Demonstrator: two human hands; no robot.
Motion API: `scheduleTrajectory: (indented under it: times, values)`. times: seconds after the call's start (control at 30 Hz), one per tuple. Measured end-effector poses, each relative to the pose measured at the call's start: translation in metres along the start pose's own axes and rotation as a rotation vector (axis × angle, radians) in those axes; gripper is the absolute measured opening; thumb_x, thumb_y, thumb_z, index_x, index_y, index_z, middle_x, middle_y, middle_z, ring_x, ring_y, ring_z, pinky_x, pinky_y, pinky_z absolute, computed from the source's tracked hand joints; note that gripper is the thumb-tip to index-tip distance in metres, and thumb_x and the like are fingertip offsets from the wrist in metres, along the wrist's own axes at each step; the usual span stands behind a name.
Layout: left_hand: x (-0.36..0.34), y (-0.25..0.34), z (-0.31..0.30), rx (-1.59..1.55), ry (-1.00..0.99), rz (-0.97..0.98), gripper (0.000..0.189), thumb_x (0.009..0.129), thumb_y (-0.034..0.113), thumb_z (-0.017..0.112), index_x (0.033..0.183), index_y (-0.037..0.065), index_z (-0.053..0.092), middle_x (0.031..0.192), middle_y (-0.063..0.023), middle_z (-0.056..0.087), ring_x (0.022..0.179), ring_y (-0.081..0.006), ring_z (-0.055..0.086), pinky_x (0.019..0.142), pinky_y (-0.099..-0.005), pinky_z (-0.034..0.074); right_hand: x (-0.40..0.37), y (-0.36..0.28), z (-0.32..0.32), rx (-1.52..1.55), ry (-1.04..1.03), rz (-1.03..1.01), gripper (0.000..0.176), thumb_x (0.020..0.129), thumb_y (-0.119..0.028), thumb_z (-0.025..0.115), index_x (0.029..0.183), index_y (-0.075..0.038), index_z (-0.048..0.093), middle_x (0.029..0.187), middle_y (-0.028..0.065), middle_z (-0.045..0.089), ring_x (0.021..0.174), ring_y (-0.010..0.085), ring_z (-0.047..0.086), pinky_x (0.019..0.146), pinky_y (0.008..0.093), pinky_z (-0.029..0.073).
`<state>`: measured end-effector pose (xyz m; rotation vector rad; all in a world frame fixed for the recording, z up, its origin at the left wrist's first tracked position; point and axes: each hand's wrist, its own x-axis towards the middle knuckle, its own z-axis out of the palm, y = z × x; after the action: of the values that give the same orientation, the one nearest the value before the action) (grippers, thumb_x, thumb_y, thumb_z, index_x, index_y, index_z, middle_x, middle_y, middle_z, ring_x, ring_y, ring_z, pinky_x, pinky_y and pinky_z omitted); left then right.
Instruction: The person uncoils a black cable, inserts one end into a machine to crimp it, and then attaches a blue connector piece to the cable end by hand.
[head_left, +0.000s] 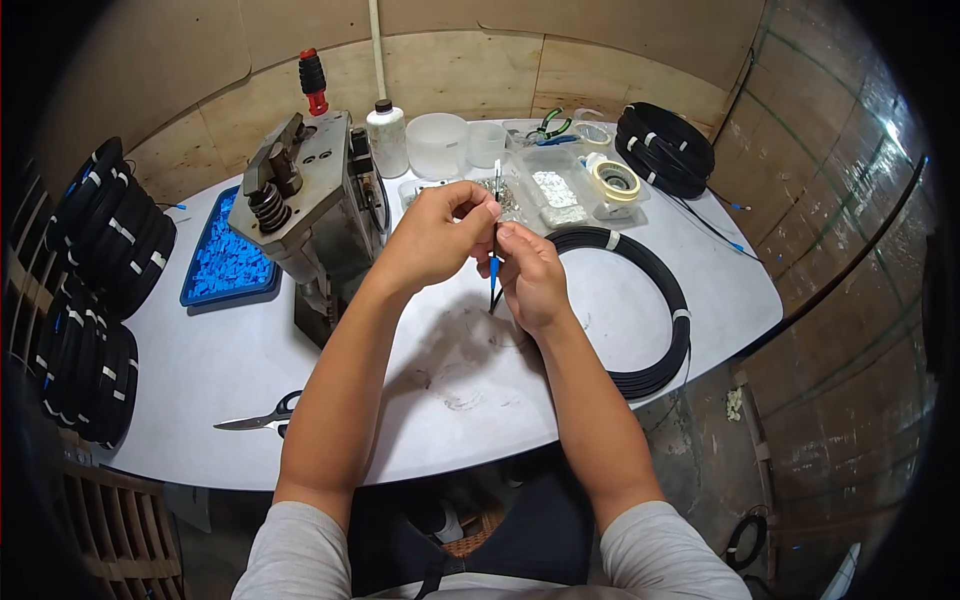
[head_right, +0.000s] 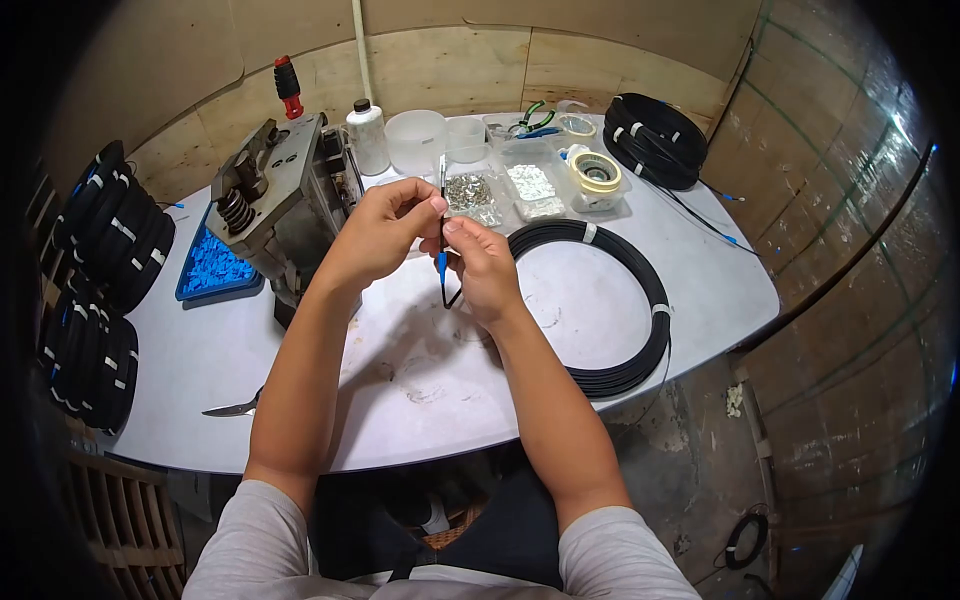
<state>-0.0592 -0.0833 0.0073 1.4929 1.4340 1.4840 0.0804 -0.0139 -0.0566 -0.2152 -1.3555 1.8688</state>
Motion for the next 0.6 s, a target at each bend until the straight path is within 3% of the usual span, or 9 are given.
scheduleTrajectory:
  times: [0.13, 0.27, 0.37, 0.43, 0.6]
  values:
    - [0.001, -0.003, -0.002, -0.115, -0.085, -0.017, 0.024, 0.102, 0.018, 0.061, 0.094, -0.003, 0.066, 0.072, -0.0042, 0.065, 0.062, -0.0105, 0.06, 0.061, -0.0297, 0.05, 0.002, 0.005, -0.008, 0.179, -0.089, -0.003, 0.021, 0.103, -0.021, 0.058, 0.104, -0.002, 0.066, 0.096, 0.007, 0.067, 0.087, 0.0147, 0.059, 0.082, 0.0327, 0.048]
    - [0.002, -0.005, -0.001, -0.003, -0.048, 0.051, 0.024, 0.102, 0.02, 0.062, 0.096, -0.002, 0.067, 0.076, -0.0038, 0.066, 0.069, -0.0098, 0.06, 0.065, -0.0288, 0.049, 0.003, 0.011, -0.014, 0.135, -0.051, -0.044, 0.017, 0.102, -0.018, 0.063, 0.101, -0.002, 0.067, 0.093, 0.0062, 0.067, 0.084, 0.0138, 0.06, 0.081, 0.0311, 0.049]
    - [0.002, -0.004, -0.001, 0.076, 0.0, 0.035, 0.024, 0.1, 0.022, 0.062, 0.097, -0.001, 0.068, 0.079, -0.003, 0.067, 0.075, -0.0095, 0.06, 0.069, -0.0282, 0.048, 0.002, 0.009, -0.007, 0.094, 0.061, -0.073, 0.013, 0.099, -0.013, 0.068, 0.097, -0.001, 0.069, 0.093, 0.0058, 0.068, 0.081, 0.0119, 0.06, 0.078, 0.0275, 0.049]
    - [0.003, -0.006, 0.0, 0.04, 0.009, -0.03, 0.025, 0.099, 0.023, 0.063, 0.098, -0.002, 0.069, 0.082, -0.0033, 0.068, 0.079, -0.0099, 0.06, 0.07, -0.0282, 0.048, 0.002, 0.009, -0.002, -0.023, 0.169, -0.162, 0.018, 0.095, -0.018, 0.075, 0.091, -0.001, 0.073, 0.079, 0.0015, 0.068, 0.073, 0.0057, 0.058, 0.07, 0.0211, 0.046]
    - [0.002, -0.006, 0.003, 0.023, 0.023, -0.109, 0.025, 0.099, 0.023, 0.063, 0.102, -0.001, 0.07, 0.086, -0.0042, 0.069, 0.079, -0.0101, 0.06, 0.069, -0.0277, 0.048, -0.003, 0.008, 0.006, -0.187, 0.241, -0.223, 0.016, 0.094, -0.015, 0.076, 0.088, -0.001, 0.072, 0.079, 0.0022, 0.069, 0.072, 0.0068, 0.059, 0.07, 0.0225, 0.047]
